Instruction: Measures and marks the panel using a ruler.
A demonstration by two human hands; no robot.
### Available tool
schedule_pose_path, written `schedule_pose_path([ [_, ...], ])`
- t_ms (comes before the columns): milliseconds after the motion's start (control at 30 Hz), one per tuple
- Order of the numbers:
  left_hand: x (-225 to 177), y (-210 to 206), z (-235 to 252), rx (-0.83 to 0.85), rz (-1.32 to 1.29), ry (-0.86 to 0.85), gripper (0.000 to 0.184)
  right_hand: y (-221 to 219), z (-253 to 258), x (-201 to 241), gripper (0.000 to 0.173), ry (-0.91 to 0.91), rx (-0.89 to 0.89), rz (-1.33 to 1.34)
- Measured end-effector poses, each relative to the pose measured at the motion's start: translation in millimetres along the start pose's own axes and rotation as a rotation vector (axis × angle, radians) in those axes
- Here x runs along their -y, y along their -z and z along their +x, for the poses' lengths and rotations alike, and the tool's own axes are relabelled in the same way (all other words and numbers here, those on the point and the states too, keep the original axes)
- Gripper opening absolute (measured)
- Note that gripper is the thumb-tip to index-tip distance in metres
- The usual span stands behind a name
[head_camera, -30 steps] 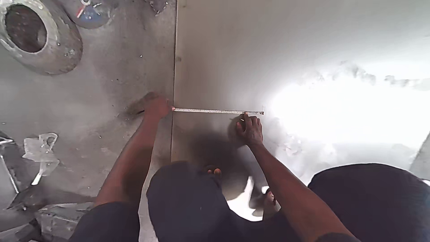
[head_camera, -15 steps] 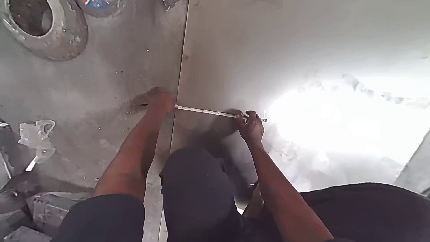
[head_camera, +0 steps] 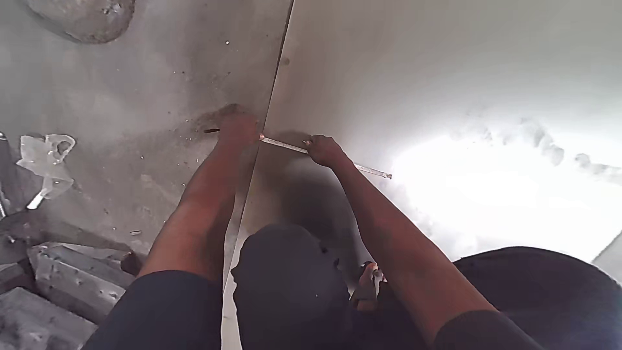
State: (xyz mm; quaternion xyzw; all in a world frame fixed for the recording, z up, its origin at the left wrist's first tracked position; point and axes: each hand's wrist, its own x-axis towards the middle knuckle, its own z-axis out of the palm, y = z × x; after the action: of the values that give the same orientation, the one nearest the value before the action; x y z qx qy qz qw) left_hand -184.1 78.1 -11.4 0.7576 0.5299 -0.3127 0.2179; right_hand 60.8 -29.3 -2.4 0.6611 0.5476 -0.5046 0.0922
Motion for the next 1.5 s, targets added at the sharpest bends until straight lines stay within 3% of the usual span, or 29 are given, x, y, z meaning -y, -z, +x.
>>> schedule_pose_path([
  [233, 0.6, -7.7, 2.4, -0.061, -0.026, 0.036, 0.042, 3.7, 10.6, 10.8, 0.044, 0.049, 0.022, -0.108],
  [367, -3.6, 0.5, 2.6, 0.03, -0.063, 0.069, 0.052, 6.1, 15.9, 32.4, 0.041, 0.016, 0.047, -0.232],
  [533, 1.4, -5.4, 3.0, 0.008, -0.074, 0.029, 0.055, 3.3, 18.6, 45.3, 0.036, -0.025, 0.037, -0.348],
  [1200, -3.0, 1.6, -2.5, 0.006, -0.099, 0.072, 0.055, 5.4, 21.4, 56.0, 0.035, -0.071, 0.036, -0.443],
  [1333, -3.2, -0.2, -4.1, 0.008, -0.088, 0.066, 0.054, 2.6, 7.6, 87.0, 0.034, -0.185, -0.08, -0.48],
  [1500, 1.3, 3.7, -8.8, -0.037, -0.156, 0.053, 0.058, 59.4, 22.8, 88.3, 0.033, -0.219, -0.375, -0.342],
])
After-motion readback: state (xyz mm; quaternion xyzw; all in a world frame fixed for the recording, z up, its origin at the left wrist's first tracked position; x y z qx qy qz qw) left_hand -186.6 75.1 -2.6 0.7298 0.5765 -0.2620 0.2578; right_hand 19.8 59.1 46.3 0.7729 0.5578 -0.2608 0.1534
